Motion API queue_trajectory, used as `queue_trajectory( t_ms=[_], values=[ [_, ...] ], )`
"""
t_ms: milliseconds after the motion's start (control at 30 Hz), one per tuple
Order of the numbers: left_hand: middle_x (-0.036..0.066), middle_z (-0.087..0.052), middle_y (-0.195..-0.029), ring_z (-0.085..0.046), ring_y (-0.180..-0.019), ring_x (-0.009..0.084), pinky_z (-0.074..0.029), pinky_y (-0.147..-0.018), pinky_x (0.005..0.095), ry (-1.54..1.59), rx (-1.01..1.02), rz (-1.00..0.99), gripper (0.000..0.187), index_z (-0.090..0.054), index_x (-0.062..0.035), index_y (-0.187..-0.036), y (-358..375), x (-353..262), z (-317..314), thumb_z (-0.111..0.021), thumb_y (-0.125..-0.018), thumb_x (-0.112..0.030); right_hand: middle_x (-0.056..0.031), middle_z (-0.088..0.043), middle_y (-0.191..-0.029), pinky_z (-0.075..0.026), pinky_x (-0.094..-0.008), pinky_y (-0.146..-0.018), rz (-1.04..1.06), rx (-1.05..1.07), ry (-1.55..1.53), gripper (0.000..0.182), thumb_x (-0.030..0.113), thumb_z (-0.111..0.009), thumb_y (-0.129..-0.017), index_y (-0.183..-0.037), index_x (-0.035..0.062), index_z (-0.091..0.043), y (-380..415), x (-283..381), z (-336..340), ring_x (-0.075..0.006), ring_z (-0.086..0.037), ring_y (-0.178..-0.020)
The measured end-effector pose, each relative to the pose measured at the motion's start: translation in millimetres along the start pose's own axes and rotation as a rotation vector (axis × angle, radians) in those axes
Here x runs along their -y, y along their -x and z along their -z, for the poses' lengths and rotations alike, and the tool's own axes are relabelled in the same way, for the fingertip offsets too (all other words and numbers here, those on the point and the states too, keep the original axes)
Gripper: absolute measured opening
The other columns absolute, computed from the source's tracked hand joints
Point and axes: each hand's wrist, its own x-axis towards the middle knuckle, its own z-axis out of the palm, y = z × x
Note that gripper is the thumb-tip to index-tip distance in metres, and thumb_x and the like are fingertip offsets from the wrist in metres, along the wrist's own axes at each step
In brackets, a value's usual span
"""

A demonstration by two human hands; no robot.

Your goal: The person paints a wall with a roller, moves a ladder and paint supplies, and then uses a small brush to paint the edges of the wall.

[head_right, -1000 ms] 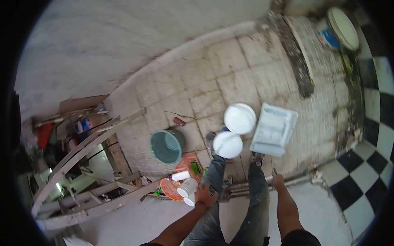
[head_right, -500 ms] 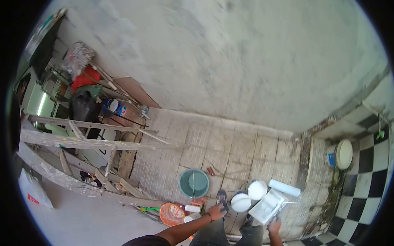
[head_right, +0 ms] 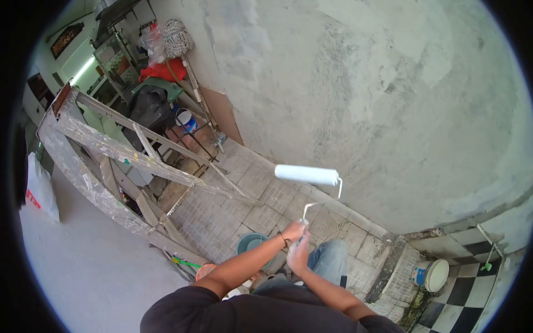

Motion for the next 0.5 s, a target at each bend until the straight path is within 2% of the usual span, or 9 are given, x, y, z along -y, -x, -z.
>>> queue_trajectory(
  t_ms=[33, 67, 100, 167, 200, 267, 333, 400, 500],
  values=[
    [0.019, -0.061, -0.072, -0.063, -0.071, 0.0316, -0.047, -0.064, 0.0417, -0.168, -0.216, -0.167, 0.033, -0.057, 0.0005, -0.084, 4, -10, 12, -0.045, -0.09, -0.029, -0.0299, -0.048, -0.117, -0.041, -0.0442, -0.088, -0.007, 0.012, -0.005, 0.042, 0.007, -0.044, -0.086, -0.124, -0.0069, -0.035, -14, -8, -5, -0.0429, -0.051, -0.104],
    [0.017, -0.06, -0.069, -0.062, -0.064, 0.0304, -0.046, -0.06, 0.0398, -0.338, -0.431, -0.336, 0.033, -0.056, 0.001, -0.082, 7, -17, 21, -0.046, -0.091, -0.029, -0.0306, -0.048, -0.116, -0.042, -0.0447, -0.088, 0.084, 0.289, 0.156, 0.043, 0.011, -0.046, -0.086, -0.123, -0.007, -0.034, -31, -16, -8, -0.0437, -0.051, -0.103],
    [0.017, -0.06, -0.069, -0.062, -0.064, 0.0304, -0.046, -0.06, 0.0398, -0.339, -0.445, -0.342, 0.033, -0.056, 0.001, -0.082, 6, -27, 31, -0.046, -0.091, -0.029, -0.0313, -0.049, -0.115, -0.042, -0.0451, -0.087, 0.193, 0.559, 0.32, 0.044, 0.015, -0.048, -0.087, -0.123, -0.0071, -0.034, -57, -23, -10, -0.0446, -0.051, -0.102],
    [0.024, -0.059, -0.073, -0.06, -0.067, 0.04, -0.045, -0.061, 0.0455, -0.444, -0.756, -0.229, 0.033, -0.056, 0.0011, -0.083, -9, -41, 53, -0.046, -0.089, -0.029, -0.0286, -0.053, -0.105, -0.043, -0.0466, -0.079, 0.304, 0.616, 0.312, 0.04, 0.021, -0.049, -0.088, -0.117, -0.0042, -0.038, -105, -13, -4, -0.0447, -0.052, -0.093],
    [0.025, -0.059, -0.074, -0.059, -0.069, 0.042, -0.045, -0.062, 0.0472, -0.441, -0.816, -0.18, 0.034, -0.057, 0.001, -0.083, -23, -47, 68, -0.045, -0.088, -0.03, -0.0259, -0.057, -0.096, -0.044, -0.0481, -0.07, 0.383, 0.685, 0.3, 0.037, 0.026, -0.049, -0.089, -0.112, -0.0013, -0.043, -125, -10, 2, -0.0449, -0.054, -0.083],
    [0.025, -0.059, -0.073, -0.058, -0.071, 0.0437, -0.044, -0.063, 0.0489, -0.457, -0.906, -0.066, 0.035, -0.058, 0.0007, -0.079, -41, -47, 90, -0.046, -0.087, -0.031, -0.0246, -0.058, -0.098, -0.046, -0.047, -0.073, 0.399, 0.859, 0.371, 0.044, 0.035, -0.05, -0.088, -0.114, 0.0, -0.045, -169, -34, 24, -0.0428, -0.056, -0.085],
    [0.025, -0.059, -0.072, -0.059, -0.071, 0.0433, -0.044, -0.063, 0.0489, -0.498, -0.955, -0.001, 0.035, -0.059, 0.0005, -0.077, -58, -44, 130, -0.047, -0.086, -0.032, -0.0237, -0.059, -0.098, -0.046, -0.0467, -0.077, 0.468, 0.821, 0.448, 0.049, 0.04, -0.052, -0.087, -0.117, 0.0013, -0.047, -199, -61, 47, -0.0401, -0.058, -0.089],
    [0.025, -0.061, -0.075, -0.059, -0.073, 0.0428, -0.046, -0.066, 0.0505, -0.523, -0.957, 0.069, 0.038, -0.061, 0.0003, -0.077, -73, -26, 160, -0.046, -0.085, -0.034, -0.0233, -0.06, -0.099, -0.045, -0.0469, -0.081, 0.185, 0.998, 0.505, 0.052, 0.041, -0.052, -0.087, -0.12, 0.0011, -0.047, -237, -71, 91, -0.0385, -0.058, -0.092],
    [0.025, -0.061, -0.073, -0.06, -0.07, 0.0422, -0.046, -0.065, 0.05, -0.613, -0.995, 0.085, 0.037, -0.062, -0.0002, -0.075, -75, -28, 201, -0.047, -0.084, -0.033, -0.0226, -0.06, -0.103, -0.045, -0.0451, -0.085, 0.047, 0.95, 0.757, 0.052, 0.04, -0.055, -0.084, -0.12, 0.0015, -0.05, -276, -147, 152, -0.0371, -0.058, -0.098]
  ],
)
